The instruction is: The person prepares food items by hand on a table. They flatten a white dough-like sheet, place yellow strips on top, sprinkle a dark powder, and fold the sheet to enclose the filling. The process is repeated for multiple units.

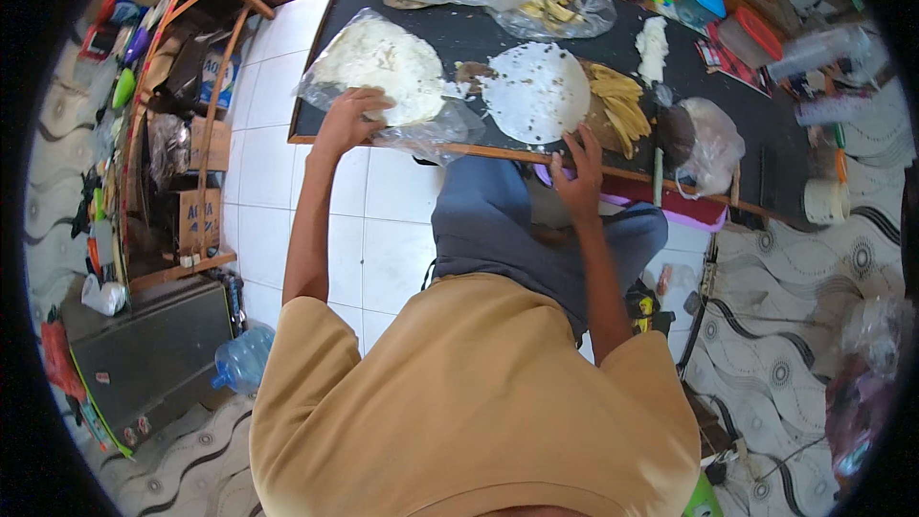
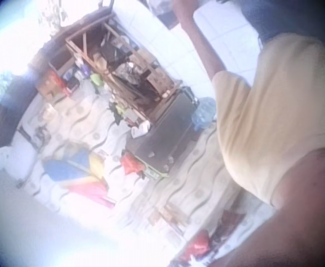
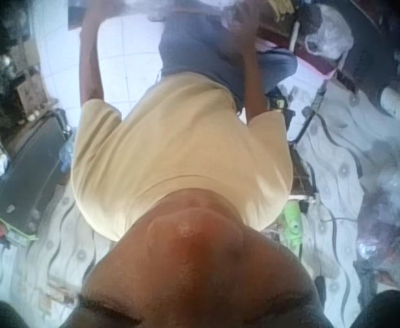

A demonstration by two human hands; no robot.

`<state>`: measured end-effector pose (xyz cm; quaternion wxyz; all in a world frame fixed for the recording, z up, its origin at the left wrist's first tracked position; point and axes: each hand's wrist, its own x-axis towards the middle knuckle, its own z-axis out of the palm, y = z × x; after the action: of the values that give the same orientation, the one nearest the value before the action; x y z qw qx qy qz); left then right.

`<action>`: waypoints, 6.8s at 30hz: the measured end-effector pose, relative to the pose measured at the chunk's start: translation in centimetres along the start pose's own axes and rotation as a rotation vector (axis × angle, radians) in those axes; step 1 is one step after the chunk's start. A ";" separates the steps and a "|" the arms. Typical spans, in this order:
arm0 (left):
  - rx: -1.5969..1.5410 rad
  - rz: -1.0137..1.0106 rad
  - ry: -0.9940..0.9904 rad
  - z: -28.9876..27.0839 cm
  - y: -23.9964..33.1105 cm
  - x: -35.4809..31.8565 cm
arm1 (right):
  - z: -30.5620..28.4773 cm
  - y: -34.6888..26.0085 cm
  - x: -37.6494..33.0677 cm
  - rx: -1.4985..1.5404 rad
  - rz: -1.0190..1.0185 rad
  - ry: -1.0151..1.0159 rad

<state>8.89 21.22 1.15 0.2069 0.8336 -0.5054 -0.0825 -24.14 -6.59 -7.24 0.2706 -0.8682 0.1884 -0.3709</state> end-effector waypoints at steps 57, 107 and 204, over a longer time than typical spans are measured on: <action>-0.521 -0.145 0.480 -6.8 3.5 5.4 | 12.3 -18.4 19.5 0.136 -0.198 -0.308; -0.794 0.057 0.282 -8.9 14.4 10.4 | -8.5 -12.2 27.1 0.257 0.025 -0.561; -0.088 -0.041 0.376 11.3 12.3 12.3 | -1.4 1.5 4.8 -0.075 -0.145 -0.168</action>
<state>0.92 2.50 -2.92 0.3323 0.8345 -0.4369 0.0483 -22.25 -10.76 -4.69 0.2251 -0.9171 0.1157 -0.3079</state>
